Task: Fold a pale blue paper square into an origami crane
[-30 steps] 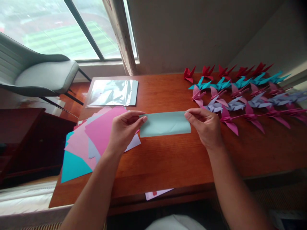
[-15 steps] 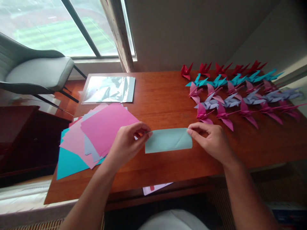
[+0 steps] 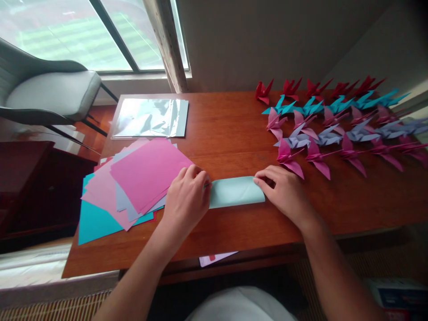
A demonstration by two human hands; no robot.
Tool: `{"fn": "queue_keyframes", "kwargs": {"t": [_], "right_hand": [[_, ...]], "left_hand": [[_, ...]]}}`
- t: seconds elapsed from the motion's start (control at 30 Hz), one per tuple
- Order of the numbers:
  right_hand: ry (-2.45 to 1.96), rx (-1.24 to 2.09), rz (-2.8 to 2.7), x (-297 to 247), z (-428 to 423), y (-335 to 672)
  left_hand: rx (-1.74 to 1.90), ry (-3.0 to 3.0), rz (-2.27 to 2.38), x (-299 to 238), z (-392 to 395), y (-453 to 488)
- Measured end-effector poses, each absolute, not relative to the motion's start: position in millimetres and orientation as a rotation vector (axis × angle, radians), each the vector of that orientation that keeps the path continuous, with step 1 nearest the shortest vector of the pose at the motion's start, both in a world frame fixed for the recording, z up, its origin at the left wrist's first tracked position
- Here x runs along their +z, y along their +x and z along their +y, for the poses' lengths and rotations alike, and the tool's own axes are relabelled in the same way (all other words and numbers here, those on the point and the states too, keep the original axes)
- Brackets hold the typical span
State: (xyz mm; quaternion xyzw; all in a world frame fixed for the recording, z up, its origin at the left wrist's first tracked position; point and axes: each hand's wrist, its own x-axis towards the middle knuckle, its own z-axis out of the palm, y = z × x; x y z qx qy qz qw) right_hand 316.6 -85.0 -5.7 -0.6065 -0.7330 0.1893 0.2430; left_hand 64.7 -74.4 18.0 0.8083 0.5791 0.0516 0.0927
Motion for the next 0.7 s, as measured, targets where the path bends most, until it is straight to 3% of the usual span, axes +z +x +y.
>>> {"fn": "queue_keyframes", "kwargs": {"t": [0.4, 0.7], "right_hand": [[-1.708, 0.356, -2.097, -4, -83, 315], [-1.482, 0.597, -2.383, 11, -73, 302]], "left_hand": [[0.081, 2.512, 1.666, 22, -66, 61], [0.097, 2.622, 0.892, 17, -47, 58]]}}
